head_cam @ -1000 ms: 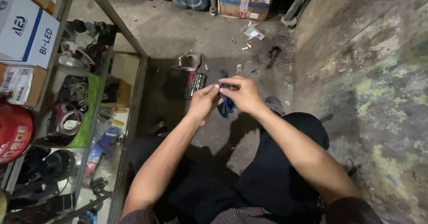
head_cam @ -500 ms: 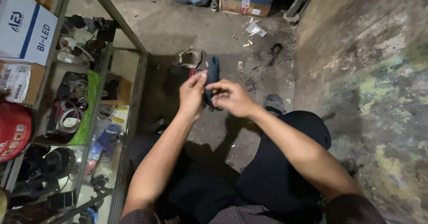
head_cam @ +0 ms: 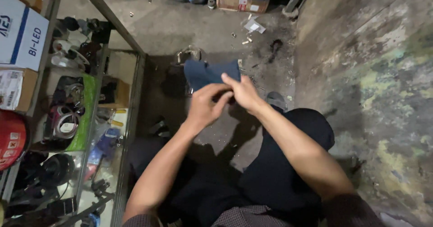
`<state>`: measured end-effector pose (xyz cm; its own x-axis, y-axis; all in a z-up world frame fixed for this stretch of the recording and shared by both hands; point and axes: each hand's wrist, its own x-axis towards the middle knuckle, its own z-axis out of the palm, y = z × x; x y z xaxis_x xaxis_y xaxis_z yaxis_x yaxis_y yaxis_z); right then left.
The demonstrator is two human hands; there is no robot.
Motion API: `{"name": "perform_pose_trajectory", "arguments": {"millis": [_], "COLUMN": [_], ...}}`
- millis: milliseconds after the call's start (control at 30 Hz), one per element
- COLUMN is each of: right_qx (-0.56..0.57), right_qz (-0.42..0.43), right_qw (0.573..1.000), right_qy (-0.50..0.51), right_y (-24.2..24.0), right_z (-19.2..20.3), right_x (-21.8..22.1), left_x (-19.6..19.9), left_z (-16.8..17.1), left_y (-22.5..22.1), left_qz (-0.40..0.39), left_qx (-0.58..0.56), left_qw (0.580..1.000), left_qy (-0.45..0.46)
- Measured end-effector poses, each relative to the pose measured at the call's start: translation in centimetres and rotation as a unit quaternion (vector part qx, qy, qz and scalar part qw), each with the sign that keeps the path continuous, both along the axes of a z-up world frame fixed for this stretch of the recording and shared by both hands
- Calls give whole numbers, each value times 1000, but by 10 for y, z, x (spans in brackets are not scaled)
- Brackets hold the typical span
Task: Cleaning and wiping metal bolts one by one using a blue cloth.
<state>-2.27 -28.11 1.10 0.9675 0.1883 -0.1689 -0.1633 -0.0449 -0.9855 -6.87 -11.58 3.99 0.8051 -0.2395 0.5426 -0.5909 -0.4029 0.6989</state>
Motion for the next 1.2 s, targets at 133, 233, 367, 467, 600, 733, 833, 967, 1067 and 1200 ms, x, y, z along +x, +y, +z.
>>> {"name": "perform_pose_trajectory", "arguments": {"millis": [133,233,367,467,600,733,833,967,1067,1200], "right_qx": [-30,-6,74,155,189,226,209,299,327,310], "right_qz": [124,166,195,162,154,56,-107,-204,-243,-320], "right_qw": [986,984,976,974,968,970,971,932,913,894], "right_qy": [-106,-62,-70,-34,62,72,46,-3,-24,-54], "right_y": [-28,-44,-66,-71,-85,-104,-119,-139,-149,-164], "right_z": [-15,-4,20,47,38,53,62,56,58,48], "right_x": [4,-2,-1,-1,9,16,25,32,31,32], "left_x": [14,28,57,70,91,115,137,167,170,149], "left_z": [39,44,8,30,62,67,21,-111,-230,-331], "left_y": [18,26,29,10,-22,-45,-50,-47,-52,-67], "left_qz": [67,72,-118,-140,-156,-155,-83,62,61,83], "left_qx": [-6,140,38,63,137,87,-124,-94,-6,213], "left_qw": [992,955,989,988,976,968,987,986,969,886], "left_qy": [-108,-251,74,7,-67,-176,-65,126,239,403]}}
